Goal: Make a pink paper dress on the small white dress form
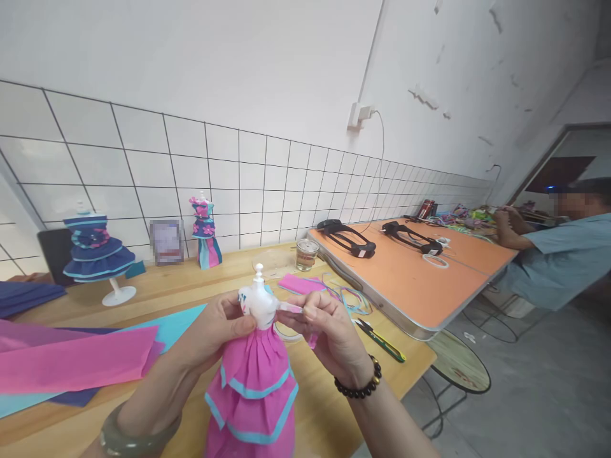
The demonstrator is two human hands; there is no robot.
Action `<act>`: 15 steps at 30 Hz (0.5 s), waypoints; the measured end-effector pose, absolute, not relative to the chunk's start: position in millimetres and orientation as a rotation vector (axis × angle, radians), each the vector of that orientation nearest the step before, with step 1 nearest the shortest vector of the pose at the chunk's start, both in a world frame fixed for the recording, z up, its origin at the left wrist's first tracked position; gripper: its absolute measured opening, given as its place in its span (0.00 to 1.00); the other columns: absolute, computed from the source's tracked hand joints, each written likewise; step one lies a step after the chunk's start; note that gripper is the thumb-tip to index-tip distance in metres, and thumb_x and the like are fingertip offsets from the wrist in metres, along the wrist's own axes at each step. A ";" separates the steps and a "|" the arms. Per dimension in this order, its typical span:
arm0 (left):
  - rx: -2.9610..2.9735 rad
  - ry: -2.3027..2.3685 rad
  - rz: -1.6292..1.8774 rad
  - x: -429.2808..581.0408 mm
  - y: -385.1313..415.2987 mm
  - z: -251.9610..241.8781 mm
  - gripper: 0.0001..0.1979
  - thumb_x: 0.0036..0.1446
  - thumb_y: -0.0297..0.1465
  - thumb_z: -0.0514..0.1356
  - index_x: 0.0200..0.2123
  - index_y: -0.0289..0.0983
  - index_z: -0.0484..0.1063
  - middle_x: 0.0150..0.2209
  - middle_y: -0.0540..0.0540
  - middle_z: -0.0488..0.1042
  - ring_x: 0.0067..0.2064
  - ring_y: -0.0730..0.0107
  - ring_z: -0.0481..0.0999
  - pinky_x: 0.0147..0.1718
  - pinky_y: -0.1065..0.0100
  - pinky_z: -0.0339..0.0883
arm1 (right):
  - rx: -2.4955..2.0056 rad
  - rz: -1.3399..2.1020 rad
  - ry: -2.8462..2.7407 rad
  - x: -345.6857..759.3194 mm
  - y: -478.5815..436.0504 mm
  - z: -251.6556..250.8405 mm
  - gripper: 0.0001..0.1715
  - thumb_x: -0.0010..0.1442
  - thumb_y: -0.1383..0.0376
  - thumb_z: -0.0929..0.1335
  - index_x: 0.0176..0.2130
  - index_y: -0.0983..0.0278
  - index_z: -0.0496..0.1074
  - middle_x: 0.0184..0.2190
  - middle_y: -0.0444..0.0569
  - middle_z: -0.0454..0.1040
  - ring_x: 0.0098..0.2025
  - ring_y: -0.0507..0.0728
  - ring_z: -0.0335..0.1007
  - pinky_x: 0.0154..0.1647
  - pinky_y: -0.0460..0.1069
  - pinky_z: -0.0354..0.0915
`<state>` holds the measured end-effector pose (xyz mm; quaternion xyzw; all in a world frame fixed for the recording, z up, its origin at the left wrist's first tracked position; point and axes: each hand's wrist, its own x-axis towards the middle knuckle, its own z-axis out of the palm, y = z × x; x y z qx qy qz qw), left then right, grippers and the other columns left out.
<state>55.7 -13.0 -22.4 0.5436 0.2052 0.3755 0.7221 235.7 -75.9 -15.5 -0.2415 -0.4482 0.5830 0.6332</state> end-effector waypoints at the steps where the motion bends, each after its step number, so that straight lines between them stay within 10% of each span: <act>1: 1.187 0.457 0.831 55.4 -13.0 -23.9 0.17 0.35 0.37 0.72 0.31 0.36 0.77 0.29 0.47 0.77 0.31 0.69 0.74 0.31 0.71 0.67 | -0.543 1.357 -1.017 236.1 -76.4 -16.8 0.15 0.49 0.61 0.74 0.21 0.63 0.66 0.34 0.45 0.78 0.38 0.56 0.77 0.51 0.58 0.67; 8: 1.153 0.423 0.872 45.6 -10.5 -28.2 0.21 0.35 0.38 0.72 0.35 0.38 0.79 0.28 0.44 0.79 0.31 0.62 0.76 0.32 0.65 0.69 | -0.608 1.399 -1.016 243.2 -79.2 -29.5 0.19 0.48 0.53 0.73 0.22 0.63 0.66 0.30 0.48 0.79 0.39 0.60 0.77 0.46 0.58 0.69; 15: 1.270 0.534 0.834 48.4 -12.8 -20.1 0.18 0.34 0.39 0.72 0.31 0.38 0.79 0.30 0.44 0.80 0.30 0.62 0.77 0.31 0.64 0.71 | -0.929 0.676 -1.305 243.2 -94.8 0.0 0.11 0.57 0.60 0.69 0.26 0.59 0.77 0.37 0.48 0.80 0.39 0.59 0.76 0.35 0.52 0.72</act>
